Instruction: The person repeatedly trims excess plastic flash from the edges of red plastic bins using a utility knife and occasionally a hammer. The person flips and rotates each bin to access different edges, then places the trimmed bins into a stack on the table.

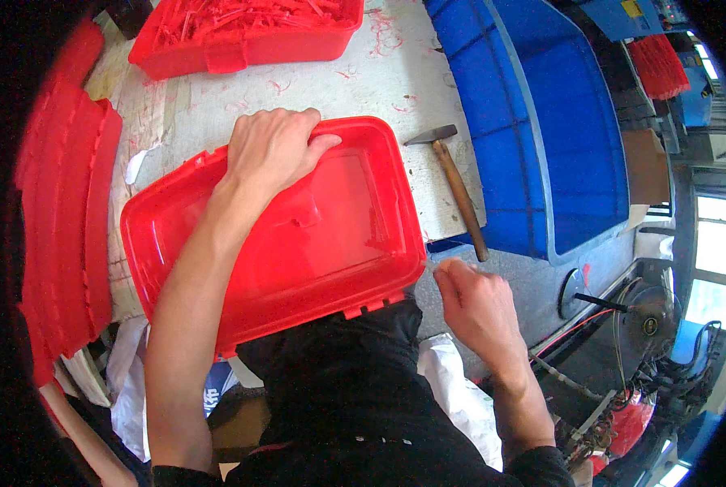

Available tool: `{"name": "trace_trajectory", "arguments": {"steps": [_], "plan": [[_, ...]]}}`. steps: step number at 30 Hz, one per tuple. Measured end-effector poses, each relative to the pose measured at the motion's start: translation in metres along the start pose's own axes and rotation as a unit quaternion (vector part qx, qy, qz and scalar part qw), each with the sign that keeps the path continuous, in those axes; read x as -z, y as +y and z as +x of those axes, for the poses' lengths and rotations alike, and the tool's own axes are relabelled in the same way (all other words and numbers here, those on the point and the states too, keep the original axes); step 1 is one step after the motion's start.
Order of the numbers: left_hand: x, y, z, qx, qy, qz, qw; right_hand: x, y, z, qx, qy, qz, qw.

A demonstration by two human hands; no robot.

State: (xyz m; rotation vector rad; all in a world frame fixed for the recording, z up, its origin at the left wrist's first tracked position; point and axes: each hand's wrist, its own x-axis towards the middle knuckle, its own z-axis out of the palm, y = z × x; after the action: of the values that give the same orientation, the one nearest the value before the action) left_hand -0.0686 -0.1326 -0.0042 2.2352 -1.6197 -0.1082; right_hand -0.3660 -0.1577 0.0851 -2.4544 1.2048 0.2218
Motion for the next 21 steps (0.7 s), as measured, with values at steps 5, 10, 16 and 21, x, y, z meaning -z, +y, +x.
{"name": "trace_trajectory", "arguments": {"steps": [5,10,16,21], "plan": [[0.005,0.004,0.002,0.006,-0.025,0.017,1.0,-0.004,-0.006,0.025,-0.018,0.162,0.119,0.979],[0.011,0.006,-0.002,0.005,-0.02,0.042,0.999,-0.049,0.003,0.061,0.049,0.172,0.058,0.982],[0.024,0.001,0.004,0.097,-0.071,0.073,0.99,-0.048,0.042,-0.004,0.076,0.079,0.2,0.974],[0.087,-0.081,-0.027,0.283,-0.079,0.028,0.956,-0.048,0.074,-0.017,-0.093,0.033,0.367,0.925]]}}
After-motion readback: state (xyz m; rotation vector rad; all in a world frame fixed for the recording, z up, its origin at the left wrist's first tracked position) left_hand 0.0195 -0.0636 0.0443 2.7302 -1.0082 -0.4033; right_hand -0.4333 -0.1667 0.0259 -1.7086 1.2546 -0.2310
